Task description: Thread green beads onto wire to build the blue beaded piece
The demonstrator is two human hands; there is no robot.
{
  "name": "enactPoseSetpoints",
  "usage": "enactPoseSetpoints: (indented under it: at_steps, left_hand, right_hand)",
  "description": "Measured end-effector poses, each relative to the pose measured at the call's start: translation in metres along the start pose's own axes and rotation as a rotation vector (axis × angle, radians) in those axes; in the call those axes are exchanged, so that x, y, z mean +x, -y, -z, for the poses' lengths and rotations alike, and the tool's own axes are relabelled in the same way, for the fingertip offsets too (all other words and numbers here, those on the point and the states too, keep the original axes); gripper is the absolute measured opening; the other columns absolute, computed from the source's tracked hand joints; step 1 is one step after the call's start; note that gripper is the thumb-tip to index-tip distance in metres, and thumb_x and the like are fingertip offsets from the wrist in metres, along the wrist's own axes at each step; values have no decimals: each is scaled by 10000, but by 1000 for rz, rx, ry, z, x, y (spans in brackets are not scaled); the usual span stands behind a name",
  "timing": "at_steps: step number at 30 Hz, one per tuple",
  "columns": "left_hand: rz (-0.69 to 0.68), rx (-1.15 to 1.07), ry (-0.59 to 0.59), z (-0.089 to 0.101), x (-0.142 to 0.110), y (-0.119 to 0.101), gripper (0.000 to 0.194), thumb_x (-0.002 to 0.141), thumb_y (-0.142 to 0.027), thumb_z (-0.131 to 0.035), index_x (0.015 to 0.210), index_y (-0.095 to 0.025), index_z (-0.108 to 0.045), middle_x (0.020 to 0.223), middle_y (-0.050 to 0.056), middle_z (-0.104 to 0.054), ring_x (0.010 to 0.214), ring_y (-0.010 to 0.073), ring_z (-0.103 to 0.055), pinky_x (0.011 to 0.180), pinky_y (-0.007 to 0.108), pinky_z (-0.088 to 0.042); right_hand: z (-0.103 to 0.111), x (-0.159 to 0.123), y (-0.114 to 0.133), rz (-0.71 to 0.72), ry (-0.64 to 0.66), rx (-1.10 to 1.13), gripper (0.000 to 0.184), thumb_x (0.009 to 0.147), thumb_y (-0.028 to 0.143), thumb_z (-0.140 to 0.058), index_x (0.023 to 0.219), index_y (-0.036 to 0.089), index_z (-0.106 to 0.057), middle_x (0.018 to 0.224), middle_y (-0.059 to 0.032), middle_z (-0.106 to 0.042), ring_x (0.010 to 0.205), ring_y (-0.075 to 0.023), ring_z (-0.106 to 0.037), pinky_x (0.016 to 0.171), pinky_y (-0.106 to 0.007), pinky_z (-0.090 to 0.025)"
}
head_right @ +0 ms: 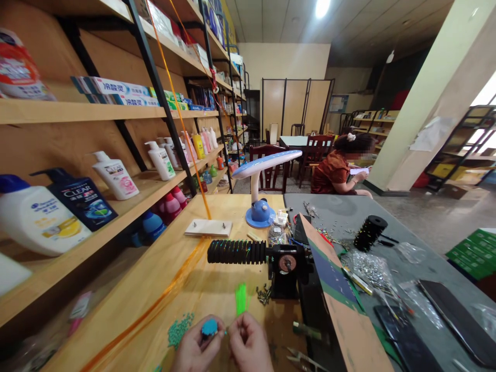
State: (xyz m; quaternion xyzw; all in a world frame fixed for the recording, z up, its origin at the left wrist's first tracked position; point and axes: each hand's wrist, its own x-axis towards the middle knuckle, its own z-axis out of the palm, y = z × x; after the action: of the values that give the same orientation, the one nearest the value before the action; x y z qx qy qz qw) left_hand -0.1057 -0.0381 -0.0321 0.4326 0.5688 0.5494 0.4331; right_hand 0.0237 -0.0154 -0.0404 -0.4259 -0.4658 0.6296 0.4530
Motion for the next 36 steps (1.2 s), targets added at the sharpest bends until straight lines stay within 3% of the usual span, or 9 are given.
enactPoseSetpoints:
  at_steps: [8,12,15,20,26,28,31,33,36]
  left_hand:
    - [-36,81,-3,1,3,10,224,693,-413,-784,638,-201,-734,546,-6,-610,515,158,-530,521,233,-438]
    - [-23,35,59,6,4,-3,275,714,-469,-777,676,-200,-734,617,18,-670,596,192,-596,577,249,-480]
    - [-24,10,97,14,7,-18,315,752,-518,-746,746,-203,-737,678,19,-683,679,207,-622,641,261,-496]
    - [87,-139,20,13,18,-33,492,682,-643,-759,817,-170,-744,620,-8,-640,490,124,-471,478,237,-368]
    - [246,-509,-164,10,39,-40,530,563,-552,-875,848,-125,-743,513,-72,-512,444,65,-391,439,187,-281]
    - [186,-529,-250,20,49,-43,532,551,-529,-883,866,-125,-739,498,-90,-477,440,57,-365,430,176,-258]
    - [173,-518,-252,36,54,-47,532,532,-530,-894,835,-124,-733,548,-66,-537,461,59,-395,434,174,-259]
    - [200,-439,-161,38,47,-45,547,540,-564,-889,816,-118,-733,610,-37,-596,448,46,-371,438,184,-249]
    - [234,-297,-11,30,29,-35,584,581,-630,-843,860,-125,-749,595,-59,-545,428,41,-302,441,209,-199]
  right_hand:
    - [6,2,5,-18,48,38,553,741,728,-701,759,190,-576,580,86,-446,517,-87,-365,495,-207,-260]
    - [5,2,12,-34,93,6,521,707,671,-758,798,174,-631,618,56,-509,561,-105,-405,527,-217,-295]
    - [1,4,18,-25,93,-137,476,664,608,-791,652,176,-591,577,55,-471,566,-109,-384,537,-233,-285]
    - [-13,7,17,31,124,-289,441,772,609,-643,626,230,-471,520,67,-432,504,-114,-385,500,-239,-289]
    - [-22,9,-8,155,77,-501,394,895,576,-507,675,257,-433,511,43,-495,489,-143,-474,481,-241,-313]
    - [-20,7,-12,128,65,-442,439,884,618,-535,657,255,-434,479,52,-483,464,-132,-450,472,-237,-295]
    - [-17,7,-10,2,108,-143,561,777,782,-585,671,248,-448,476,64,-496,427,-106,-401,459,-222,-292]
    - [-16,10,-6,-37,101,23,612,693,826,-642,678,236,-480,510,48,-541,447,-104,-415,487,-223,-328]
    - [-17,16,-3,-30,17,93,610,630,802,-725,653,220,-545,550,23,-584,494,-120,-442,541,-246,-374]
